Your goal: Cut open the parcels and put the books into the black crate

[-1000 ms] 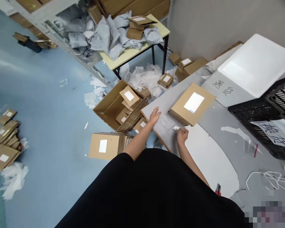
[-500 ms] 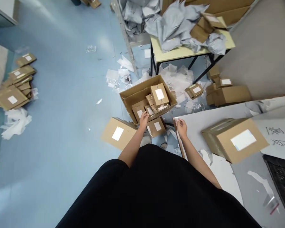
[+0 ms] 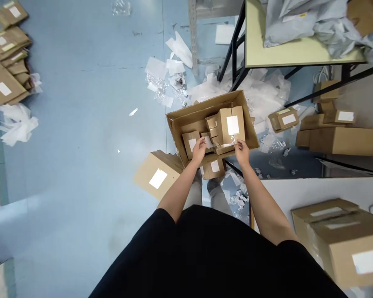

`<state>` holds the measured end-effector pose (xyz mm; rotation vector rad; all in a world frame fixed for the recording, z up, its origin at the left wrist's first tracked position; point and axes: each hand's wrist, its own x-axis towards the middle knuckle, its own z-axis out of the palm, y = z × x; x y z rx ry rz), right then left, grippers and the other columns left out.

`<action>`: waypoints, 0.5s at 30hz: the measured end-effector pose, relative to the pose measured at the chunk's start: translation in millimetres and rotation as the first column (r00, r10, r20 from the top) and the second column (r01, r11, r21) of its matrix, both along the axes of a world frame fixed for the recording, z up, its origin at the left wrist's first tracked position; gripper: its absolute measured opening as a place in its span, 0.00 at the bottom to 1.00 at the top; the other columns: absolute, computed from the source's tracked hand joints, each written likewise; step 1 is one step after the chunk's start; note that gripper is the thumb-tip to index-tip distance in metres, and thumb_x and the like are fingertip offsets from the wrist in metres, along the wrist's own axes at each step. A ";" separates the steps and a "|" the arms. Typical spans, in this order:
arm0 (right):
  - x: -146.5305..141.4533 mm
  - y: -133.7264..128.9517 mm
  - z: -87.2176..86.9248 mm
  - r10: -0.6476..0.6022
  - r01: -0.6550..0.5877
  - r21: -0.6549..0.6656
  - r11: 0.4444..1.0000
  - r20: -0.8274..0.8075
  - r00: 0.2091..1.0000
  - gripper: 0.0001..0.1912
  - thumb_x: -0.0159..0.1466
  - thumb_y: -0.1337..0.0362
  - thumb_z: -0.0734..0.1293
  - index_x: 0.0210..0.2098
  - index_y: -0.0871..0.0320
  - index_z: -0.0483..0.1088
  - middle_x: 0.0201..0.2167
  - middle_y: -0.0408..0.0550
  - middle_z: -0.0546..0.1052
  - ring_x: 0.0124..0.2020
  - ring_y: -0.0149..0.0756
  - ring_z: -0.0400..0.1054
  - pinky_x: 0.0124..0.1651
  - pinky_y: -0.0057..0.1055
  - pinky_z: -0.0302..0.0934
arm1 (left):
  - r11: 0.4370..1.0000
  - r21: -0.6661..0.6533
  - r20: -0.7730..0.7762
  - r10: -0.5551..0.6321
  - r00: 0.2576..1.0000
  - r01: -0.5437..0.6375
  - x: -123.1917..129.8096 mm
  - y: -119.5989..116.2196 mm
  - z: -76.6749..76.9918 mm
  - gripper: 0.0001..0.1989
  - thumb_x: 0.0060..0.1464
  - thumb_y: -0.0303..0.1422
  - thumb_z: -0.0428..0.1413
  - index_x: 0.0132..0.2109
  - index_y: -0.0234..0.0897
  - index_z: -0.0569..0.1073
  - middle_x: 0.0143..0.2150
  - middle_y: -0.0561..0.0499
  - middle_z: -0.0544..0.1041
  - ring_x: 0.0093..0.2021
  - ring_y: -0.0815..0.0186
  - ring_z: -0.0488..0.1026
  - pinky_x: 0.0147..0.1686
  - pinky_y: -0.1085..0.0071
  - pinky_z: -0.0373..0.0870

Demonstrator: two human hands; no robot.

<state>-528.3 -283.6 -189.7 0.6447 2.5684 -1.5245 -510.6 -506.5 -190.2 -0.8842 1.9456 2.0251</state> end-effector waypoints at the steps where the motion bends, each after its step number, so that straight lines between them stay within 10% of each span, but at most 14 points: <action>1: -11.9 7.4 -13.9 0.010 -0.010 0.026 1.000 0.016 1.000 0.23 0.60 0.50 0.63 0.47 0.59 0.74 0.46 0.57 0.80 0.46 0.46 0.74 0.56 0.46 0.66 | 1.000 -0.014 0.006 0.002 1.000 -0.002 -6.5 4.7 -14.1 0.18 0.58 0.29 0.55 0.55 0.42 0.75 0.56 0.46 0.78 0.56 0.61 0.74 0.62 0.61 0.64; 8: -74.0 75.4 -122.7 0.059 -0.090 0.335 0.938 0.101 0.993 0.30 0.59 0.51 0.65 0.55 0.63 0.70 0.58 0.65 0.72 0.62 0.54 0.63 0.66 0.54 0.54 | 1.000 0.020 0.106 -0.021 0.994 0.019 -55.3 57.6 -113.4 0.16 0.60 0.30 0.54 0.54 0.41 0.76 0.52 0.48 0.80 0.55 0.61 0.75 0.61 0.63 0.66; 15: -102.1 96.0 -191.0 -0.005 -0.058 0.183 0.981 0.324 0.946 0.31 0.65 0.44 0.60 0.61 0.53 0.66 0.56 0.55 0.76 0.58 0.52 0.69 0.63 0.53 0.60 | 0.994 0.084 0.274 -0.089 0.958 0.069 -89.6 107.3 -180.3 0.22 0.67 0.39 0.48 0.65 0.41 0.68 0.67 0.46 0.70 0.67 0.59 0.66 0.67 0.63 0.59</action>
